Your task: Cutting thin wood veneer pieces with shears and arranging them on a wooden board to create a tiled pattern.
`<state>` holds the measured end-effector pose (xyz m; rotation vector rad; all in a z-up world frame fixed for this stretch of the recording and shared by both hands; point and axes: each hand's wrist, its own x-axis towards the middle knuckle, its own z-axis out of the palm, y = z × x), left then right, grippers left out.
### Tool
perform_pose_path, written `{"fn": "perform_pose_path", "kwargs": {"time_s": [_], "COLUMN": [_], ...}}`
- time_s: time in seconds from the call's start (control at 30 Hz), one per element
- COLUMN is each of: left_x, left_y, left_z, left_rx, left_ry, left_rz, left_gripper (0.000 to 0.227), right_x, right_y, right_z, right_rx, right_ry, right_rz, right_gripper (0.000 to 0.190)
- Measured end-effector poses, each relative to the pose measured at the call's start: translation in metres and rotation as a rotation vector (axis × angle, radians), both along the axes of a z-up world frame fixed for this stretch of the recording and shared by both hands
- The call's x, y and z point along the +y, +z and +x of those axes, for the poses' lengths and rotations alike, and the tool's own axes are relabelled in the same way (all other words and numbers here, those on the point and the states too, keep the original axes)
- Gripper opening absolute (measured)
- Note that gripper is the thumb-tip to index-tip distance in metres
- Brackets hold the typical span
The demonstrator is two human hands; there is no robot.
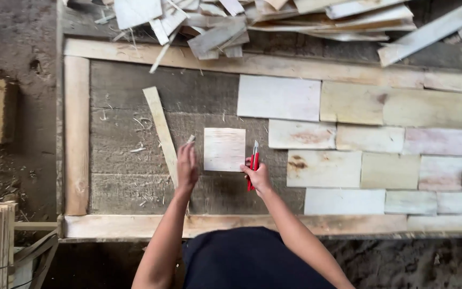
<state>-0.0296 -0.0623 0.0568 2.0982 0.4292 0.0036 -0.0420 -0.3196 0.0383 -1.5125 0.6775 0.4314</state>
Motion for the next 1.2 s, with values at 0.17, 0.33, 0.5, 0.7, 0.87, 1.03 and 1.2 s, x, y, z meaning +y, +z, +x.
{"fn": "perform_pose_path", "kwargs": {"time_s": [0.17,0.33,0.5,0.7,0.87,1.03,1.2], "left_x": [-0.07,-0.12,-0.153,-0.177,-0.187,-0.188,-0.184], "left_y": [-0.024,0.003,0.018,0.038,0.022,-0.005,0.001], "left_z": [-0.043,-0.056,-0.061,-0.074,-0.067,-0.065,-0.066], "left_rx": [0.185,0.163,0.212,0.213,0.229,0.218,0.203], "left_ry": [-0.145,-0.259,-0.415,-0.422,-0.433,-0.437,-0.453], "left_rz": [-0.148,-0.172,-0.107,0.019,0.151,0.195,0.166], "left_gripper": [0.05,0.074,0.113,0.111,0.106,0.097,0.107], "right_x": [-0.054,-0.101,-0.132,-0.146,-0.165,-0.163,-0.167], "right_y": [-0.002,-0.003,0.018,0.037,-0.003,0.006,0.012], "right_z": [-0.04,-0.067,-0.075,-0.067,-0.057,-0.051,-0.05], "right_rx": [-0.032,-0.017,-0.026,0.017,0.048,0.099,0.126], "right_ry": [0.0,-0.033,0.033,0.108,0.166,0.237,0.227], "right_rz": [-0.048,-0.134,-0.222,-0.356,-0.424,-0.511,-0.538], "right_gripper": [0.044,0.042,0.036,0.032,0.032,0.03,0.023]}}
